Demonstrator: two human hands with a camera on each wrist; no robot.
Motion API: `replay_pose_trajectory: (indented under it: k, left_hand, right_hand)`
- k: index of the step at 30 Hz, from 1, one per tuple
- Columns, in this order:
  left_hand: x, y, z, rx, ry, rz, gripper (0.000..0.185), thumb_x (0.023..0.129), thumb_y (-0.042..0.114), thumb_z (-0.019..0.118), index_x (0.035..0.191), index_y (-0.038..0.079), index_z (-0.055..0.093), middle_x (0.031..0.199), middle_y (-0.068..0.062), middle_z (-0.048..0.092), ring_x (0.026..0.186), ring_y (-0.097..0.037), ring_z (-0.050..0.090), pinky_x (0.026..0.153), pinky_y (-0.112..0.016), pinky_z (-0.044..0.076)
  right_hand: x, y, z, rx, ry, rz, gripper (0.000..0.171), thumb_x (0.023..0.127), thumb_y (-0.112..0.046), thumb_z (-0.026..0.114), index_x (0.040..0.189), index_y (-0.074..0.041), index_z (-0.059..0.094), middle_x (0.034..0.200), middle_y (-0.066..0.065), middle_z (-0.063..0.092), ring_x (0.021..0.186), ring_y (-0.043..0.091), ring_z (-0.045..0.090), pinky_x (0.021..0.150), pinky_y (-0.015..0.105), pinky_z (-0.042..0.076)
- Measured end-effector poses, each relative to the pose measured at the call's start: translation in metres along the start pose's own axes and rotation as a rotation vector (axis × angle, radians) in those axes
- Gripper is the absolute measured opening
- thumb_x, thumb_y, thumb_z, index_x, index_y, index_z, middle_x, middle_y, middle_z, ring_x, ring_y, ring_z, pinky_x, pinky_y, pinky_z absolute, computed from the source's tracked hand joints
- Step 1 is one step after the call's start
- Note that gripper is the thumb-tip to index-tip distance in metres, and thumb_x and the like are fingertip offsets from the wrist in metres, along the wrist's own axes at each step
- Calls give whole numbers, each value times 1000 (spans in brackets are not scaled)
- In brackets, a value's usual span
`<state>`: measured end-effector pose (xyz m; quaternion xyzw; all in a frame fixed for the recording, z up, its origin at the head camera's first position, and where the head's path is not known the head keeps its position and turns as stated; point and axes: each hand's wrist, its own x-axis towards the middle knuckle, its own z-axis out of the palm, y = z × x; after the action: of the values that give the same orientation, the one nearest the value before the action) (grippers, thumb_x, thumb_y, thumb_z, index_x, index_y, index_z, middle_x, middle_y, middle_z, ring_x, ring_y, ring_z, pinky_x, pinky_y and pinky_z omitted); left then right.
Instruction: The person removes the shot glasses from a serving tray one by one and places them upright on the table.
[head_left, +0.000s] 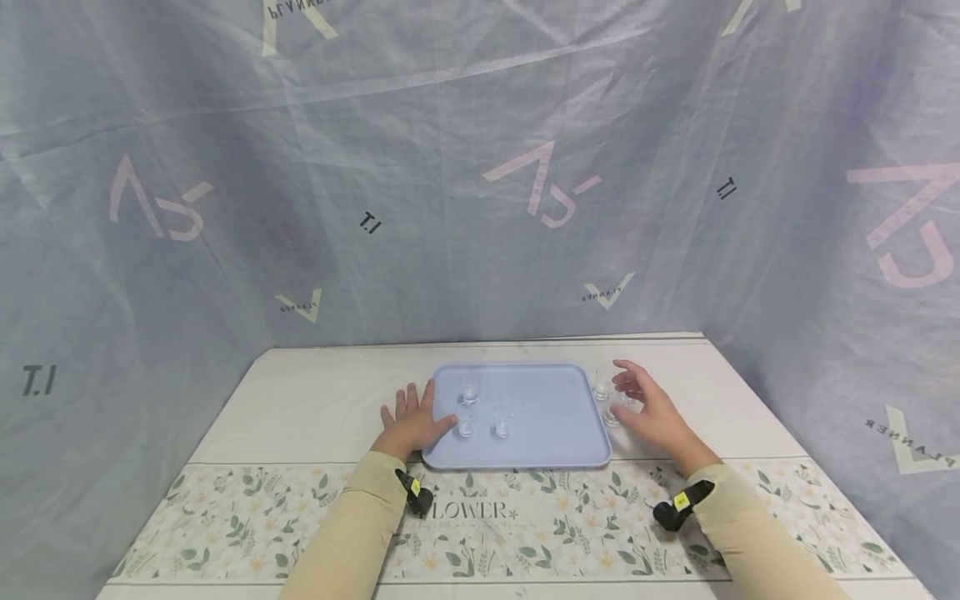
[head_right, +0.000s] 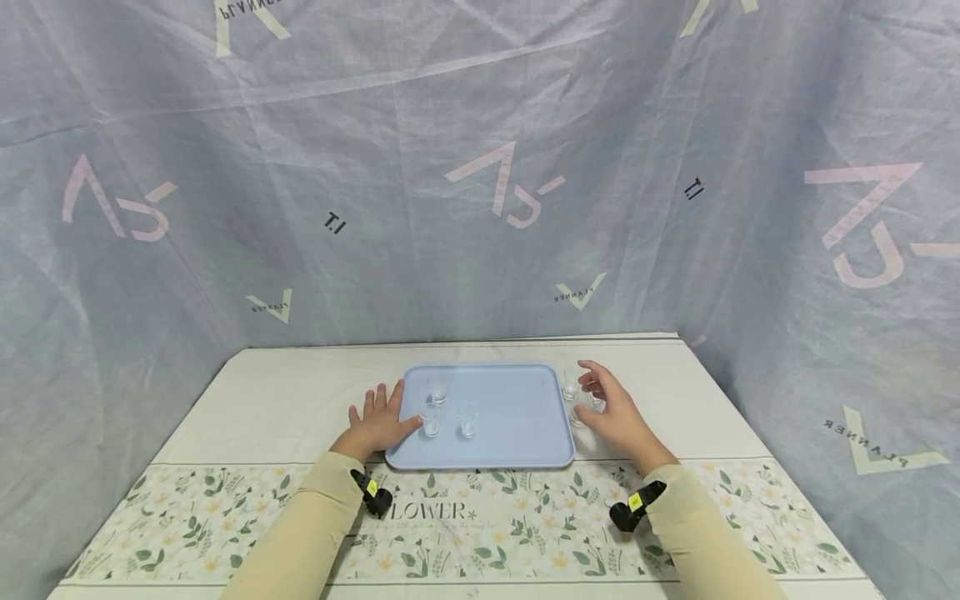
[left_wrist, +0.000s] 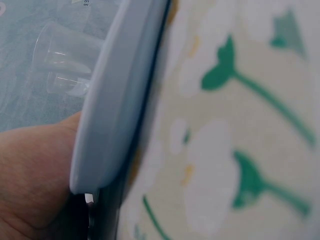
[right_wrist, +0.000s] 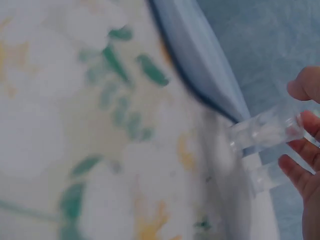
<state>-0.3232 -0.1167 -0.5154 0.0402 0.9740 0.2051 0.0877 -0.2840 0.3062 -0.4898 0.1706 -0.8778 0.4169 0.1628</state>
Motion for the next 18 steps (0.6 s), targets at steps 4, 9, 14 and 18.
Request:
replay_pose_trajectory:
  k: [4,9,14,18]
  left_hand:
    - [2,-2,0,-3,0,6,95,98,61,51,164,12,3,166,-27,-6,152,-46,-11,115,-70,-8]
    - [-12,7,-11,16,9,16,93,98,60,52,164,10,10,166,-29,1,152,-48,-3,115,-71,-2]
    - [-14,8,-13,28,10,16,93,98,61,51,164,10,10,166,-29,3,152,-48,-1,116,-71,0]
    - [-14,8,-14,26,8,12,93,98,61,51,164,9,10,165,-30,2,152,-48,-2,116,-71,-1]
  right_hand:
    - [7,-7,-2,4,42,-67,73,84,8,72,149,-3,41,118,23,61,112,39,60,102,56,44]
    - [12,-26,1,27,67,-99,72,84,10,73,148,1,41,117,27,61,111,40,60,101,56,43]
    - [13,-65,4,72,84,-110,68,83,15,71,144,11,41,115,34,59,110,49,58,100,60,43]
    - [16,-78,9,96,79,-91,67,84,13,71,144,10,40,116,33,60,112,49,58,102,58,43]
